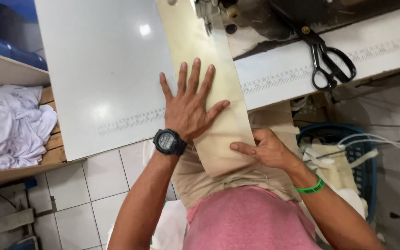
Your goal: The person is cutting long strips of white fabric using scissors on a workbench in a sewing factory.
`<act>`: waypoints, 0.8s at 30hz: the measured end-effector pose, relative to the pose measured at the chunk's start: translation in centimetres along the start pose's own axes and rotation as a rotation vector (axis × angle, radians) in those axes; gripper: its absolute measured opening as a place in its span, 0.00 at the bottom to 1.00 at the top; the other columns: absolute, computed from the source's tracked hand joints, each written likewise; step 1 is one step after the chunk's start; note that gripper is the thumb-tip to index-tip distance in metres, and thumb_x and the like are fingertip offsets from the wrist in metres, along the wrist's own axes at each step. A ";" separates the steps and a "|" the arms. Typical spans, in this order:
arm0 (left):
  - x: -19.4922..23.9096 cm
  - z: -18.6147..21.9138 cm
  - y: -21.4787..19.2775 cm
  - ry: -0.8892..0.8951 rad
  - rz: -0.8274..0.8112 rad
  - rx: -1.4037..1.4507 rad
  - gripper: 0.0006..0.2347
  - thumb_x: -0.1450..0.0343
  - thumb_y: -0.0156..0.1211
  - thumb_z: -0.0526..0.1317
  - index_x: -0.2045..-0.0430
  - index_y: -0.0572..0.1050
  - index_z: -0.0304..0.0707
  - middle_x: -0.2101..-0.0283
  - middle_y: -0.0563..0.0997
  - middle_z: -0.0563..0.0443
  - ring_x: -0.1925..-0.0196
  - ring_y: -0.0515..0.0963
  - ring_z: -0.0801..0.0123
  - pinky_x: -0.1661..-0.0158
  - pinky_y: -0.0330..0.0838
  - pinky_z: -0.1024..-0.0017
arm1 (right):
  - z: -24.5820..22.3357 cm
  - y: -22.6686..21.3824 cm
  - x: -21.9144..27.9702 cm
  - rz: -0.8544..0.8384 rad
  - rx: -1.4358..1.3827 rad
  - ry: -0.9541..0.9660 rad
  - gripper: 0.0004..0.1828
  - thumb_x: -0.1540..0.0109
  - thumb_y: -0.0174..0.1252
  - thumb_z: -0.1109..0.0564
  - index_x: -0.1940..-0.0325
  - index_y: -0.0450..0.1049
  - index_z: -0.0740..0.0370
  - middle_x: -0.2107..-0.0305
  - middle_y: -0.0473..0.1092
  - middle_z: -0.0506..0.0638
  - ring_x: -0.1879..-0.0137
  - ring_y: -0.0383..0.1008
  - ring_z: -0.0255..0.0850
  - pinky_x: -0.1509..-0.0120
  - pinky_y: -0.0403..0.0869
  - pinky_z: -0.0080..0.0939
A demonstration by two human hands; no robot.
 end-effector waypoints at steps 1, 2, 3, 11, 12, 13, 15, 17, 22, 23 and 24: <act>0.0 0.1 0.3 -0.022 -0.111 0.012 0.41 0.21 0.32 0.79 0.14 0.45 0.60 0.13 0.42 0.50 0.12 0.37 0.52 0.25 0.24 0.24 | -0.3 0.3 1.1 0.013 -0.076 -0.012 0.13 0.37 0.74 0.51 0.67 0.88 0.64 0.64 0.81 0.40 0.58 0.77 0.29 0.56 0.76 0.31; 0.1 0.1 0.7 -0.042 -0.222 0.022 0.42 0.21 0.28 0.79 0.13 0.41 0.61 0.13 0.35 0.50 0.13 0.29 0.55 0.26 0.18 0.25 | -0.7 0.6 2.2 0.027 -0.151 -0.024 0.12 0.36 0.73 0.53 0.61 0.91 0.66 0.59 0.81 0.39 0.54 0.77 0.28 0.52 0.76 0.28; 0.3 0.4 0.9 -0.035 -0.223 0.024 0.42 0.21 0.28 0.79 0.13 0.41 0.61 0.13 0.35 0.50 0.13 0.29 0.55 0.26 0.18 0.25 | -0.3 0.8 2.5 0.032 -0.154 -0.021 0.12 0.36 0.73 0.53 0.61 0.91 0.66 0.59 0.81 0.39 0.54 0.77 0.28 0.52 0.76 0.28; 0.6 1.0 0.0 -0.026 -0.052 0.024 0.41 0.19 0.36 0.75 0.14 0.48 0.50 0.12 0.44 0.48 0.12 0.36 0.50 0.25 0.28 0.21 | -0.5 0.9 3.9 0.019 -0.151 -0.020 0.27 0.36 0.77 0.52 0.82 0.67 0.52 0.79 0.61 0.36 0.73 0.59 0.29 0.68 0.54 0.32; 0.8 1.0 0.1 -0.027 -0.054 0.025 0.41 0.19 0.36 0.75 0.14 0.48 0.50 0.12 0.44 0.48 0.12 0.36 0.50 0.25 0.28 0.21 | 0.6 1.0 3.4 0.018 -0.150 -0.018 0.27 0.36 0.77 0.52 0.82 0.67 0.52 0.79 0.61 0.36 0.73 0.59 0.29 0.68 0.54 0.32; 0.7 1.1 0.1 -0.024 -0.040 0.015 0.41 0.19 0.37 0.75 0.14 0.49 0.51 0.12 0.45 0.49 0.12 0.38 0.50 0.25 0.29 0.22 | 1.7 1.1 2.6 0.002 -0.128 0.019 0.24 0.36 0.77 0.52 0.79 0.71 0.54 0.77 0.63 0.37 0.70 0.61 0.30 0.66 0.57 0.32; 0.5 1.1 -0.1 -0.024 -0.020 0.005 0.41 0.19 0.37 0.75 0.14 0.50 0.52 0.13 0.46 0.50 0.12 0.40 0.50 0.25 0.31 0.22 | 2.0 0.8 2.4 -0.015 -0.100 0.054 0.21 0.36 0.76 0.51 0.76 0.74 0.56 0.75 0.66 0.38 0.68 0.64 0.31 0.64 0.61 0.32; 0.6 1.0 -0.1 -0.032 -0.086 0.052 0.40 0.20 0.35 0.74 0.14 0.46 0.54 0.12 0.42 0.48 0.13 0.33 0.47 0.25 0.25 0.24 | 0.3 1.0 3.7 -0.060 -0.096 0.039 0.24 0.34 0.76 0.53 0.78 0.70 0.54 0.81 0.61 0.38 0.74 0.57 0.30 0.68 0.53 0.32; 0.8 1.1 -0.1 -0.038 -0.013 0.050 0.42 0.20 0.36 0.74 0.15 0.50 0.46 0.13 0.47 0.45 0.12 0.39 0.46 0.25 0.28 0.24 | 0.2 0.6 3.2 -0.092 0.116 0.094 0.25 0.31 0.72 0.49 0.77 0.68 0.55 0.80 0.63 0.39 0.72 0.61 0.32 0.66 0.60 0.35; 0.8 1.1 -0.2 -0.039 0.011 0.046 0.43 0.20 0.37 0.74 0.15 0.51 0.40 0.13 0.48 0.43 0.12 0.40 0.47 0.24 0.28 0.25 | -0.3 0.4 3.0 -0.109 0.249 0.114 0.25 0.30 0.68 0.46 0.76 0.69 0.57 0.80 0.65 0.40 0.72 0.62 0.33 0.66 0.63 0.37; 0.6 1.0 -0.5 -0.044 0.013 0.046 0.43 0.20 0.37 0.74 0.15 0.51 0.40 0.13 0.48 0.43 0.12 0.40 0.47 0.24 0.28 0.25 | -0.2 -0.2 3.2 -0.113 0.254 0.112 0.25 0.30 0.68 0.46 0.76 0.69 0.57 0.80 0.65 0.40 0.72 0.62 0.33 0.66 0.63 0.37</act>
Point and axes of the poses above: each hand's wrist, its own x-axis away from the middle knuckle, its own y-axis out of the palm, z = x × y, the point moved 6 cm from there along -x, towards the middle knuckle
